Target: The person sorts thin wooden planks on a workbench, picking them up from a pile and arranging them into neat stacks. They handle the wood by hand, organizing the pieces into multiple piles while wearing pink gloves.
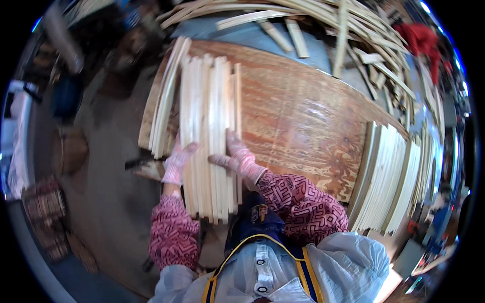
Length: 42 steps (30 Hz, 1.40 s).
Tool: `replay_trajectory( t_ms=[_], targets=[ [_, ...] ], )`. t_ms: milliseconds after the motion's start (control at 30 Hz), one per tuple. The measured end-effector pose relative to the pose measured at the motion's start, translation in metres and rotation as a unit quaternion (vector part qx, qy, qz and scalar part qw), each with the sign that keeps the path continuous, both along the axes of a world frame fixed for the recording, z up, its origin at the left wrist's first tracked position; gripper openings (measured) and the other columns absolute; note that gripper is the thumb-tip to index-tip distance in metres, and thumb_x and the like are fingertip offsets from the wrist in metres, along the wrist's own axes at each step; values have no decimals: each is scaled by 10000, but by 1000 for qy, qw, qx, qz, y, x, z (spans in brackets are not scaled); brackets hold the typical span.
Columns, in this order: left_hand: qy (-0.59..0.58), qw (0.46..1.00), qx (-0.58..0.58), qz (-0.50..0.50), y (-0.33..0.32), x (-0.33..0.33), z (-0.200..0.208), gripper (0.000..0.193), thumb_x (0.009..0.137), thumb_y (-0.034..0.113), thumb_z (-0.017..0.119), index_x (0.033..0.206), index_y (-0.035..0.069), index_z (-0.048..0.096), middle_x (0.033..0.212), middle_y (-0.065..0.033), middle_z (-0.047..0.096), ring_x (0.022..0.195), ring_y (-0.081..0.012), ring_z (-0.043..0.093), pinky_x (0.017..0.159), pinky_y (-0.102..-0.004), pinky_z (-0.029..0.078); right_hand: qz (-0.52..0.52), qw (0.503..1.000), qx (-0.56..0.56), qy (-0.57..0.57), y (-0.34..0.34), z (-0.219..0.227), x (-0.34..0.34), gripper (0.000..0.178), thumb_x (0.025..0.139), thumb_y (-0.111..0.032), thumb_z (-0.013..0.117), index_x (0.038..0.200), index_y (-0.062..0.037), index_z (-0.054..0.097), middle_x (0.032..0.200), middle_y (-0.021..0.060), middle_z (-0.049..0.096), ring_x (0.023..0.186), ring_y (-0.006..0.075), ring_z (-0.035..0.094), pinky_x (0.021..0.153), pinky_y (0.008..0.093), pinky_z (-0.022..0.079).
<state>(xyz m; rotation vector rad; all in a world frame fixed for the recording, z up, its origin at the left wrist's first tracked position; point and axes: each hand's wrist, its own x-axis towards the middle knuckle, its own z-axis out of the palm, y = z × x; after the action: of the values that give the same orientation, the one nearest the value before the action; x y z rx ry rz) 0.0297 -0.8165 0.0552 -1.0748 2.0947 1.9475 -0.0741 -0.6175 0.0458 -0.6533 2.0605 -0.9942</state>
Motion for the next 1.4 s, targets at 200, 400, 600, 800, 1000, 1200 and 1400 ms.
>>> replay_trajectory(
  t_ms=[200, 400, 600, 800, 1000, 1200, 1400],
  targets=[
    [48, 998, -27, -41, -36, 20, -28, 712, 942, 211, 599, 1549, 97, 245, 1435, -112, 490, 1250, -234, 513, 1069, -334, 397, -11, 998, -56, 6, 58, -16, -60, 884, 854, -520, 678, 1493, -17, 332, 1528, 227, 346, 1428, 328, 327, 1169, 385, 279],
    [153, 949, -91, 259, -10, 10, -6, 525, 983, 131, 519, 1477, 29, 373, 1364, -140, 510, 1233, -236, 517, 1050, -319, 428, -252, 848, 254, 391, 185, -56, -297, 711, 859, -441, 647, 1418, -70, 409, 1310, 187, 546, 1167, 332, 546, 933, 410, 491],
    [228, 938, -103, 242, 121, -66, 42, 526, 936, 168, 614, 1418, 22, 462, 1397, -119, 498, 1255, -258, 510, 1065, -373, 420, -476, 839, 201, 168, 206, -26, -467, 799, 783, -421, 749, 1374, -2, 411, 1243, 205, 595, 1098, 311, 613, 933, 392, 499],
    [160, 817, -509, -218, 218, -250, 79, 582, 783, 194, 758, 1319, 68, 570, 1362, -168, 529, 1243, -358, 509, 1061, -445, 415, -494, 860, -115, 49, 257, -18, -465, 601, 771, -446, 768, 1148, -1, 625, 955, 152, 710, 863, 294, 688, 726, 386, 536],
    [190, 637, -706, -243, 238, -332, 113, 572, 787, 311, 705, 1301, 94, 578, 1293, -172, 553, 1236, -367, 491, 1050, -503, 397, -7, 930, 195, 311, 293, 11, -360, 513, 823, -502, 700, 1186, -145, 637, 991, 75, 656, 974, 261, 629, 835, 420, 500],
    [-118, 792, -479, -359, 210, -314, 74, 389, 800, 218, 694, 1172, 114, 652, 891, -100, 662, 893, -266, 651, 831, -422, 506, 123, 870, 155, 452, 282, 16, -429, 508, 798, -539, 699, 1177, -205, 651, 925, -21, 627, 819, 180, 594, 722, 356, 483],
    [-4, 988, 149, 46, 158, -283, 2, 357, 848, 143, 702, 1172, 3, 649, 941, -96, 709, 850, -199, 665, 786, -339, 552, -53, 739, 212, 638, 196, 35, -571, 905, 780, -560, 715, 1513, -209, 317, 1502, 148, 386, 1349, 331, 409, 1081, 450, 380]
  ],
)
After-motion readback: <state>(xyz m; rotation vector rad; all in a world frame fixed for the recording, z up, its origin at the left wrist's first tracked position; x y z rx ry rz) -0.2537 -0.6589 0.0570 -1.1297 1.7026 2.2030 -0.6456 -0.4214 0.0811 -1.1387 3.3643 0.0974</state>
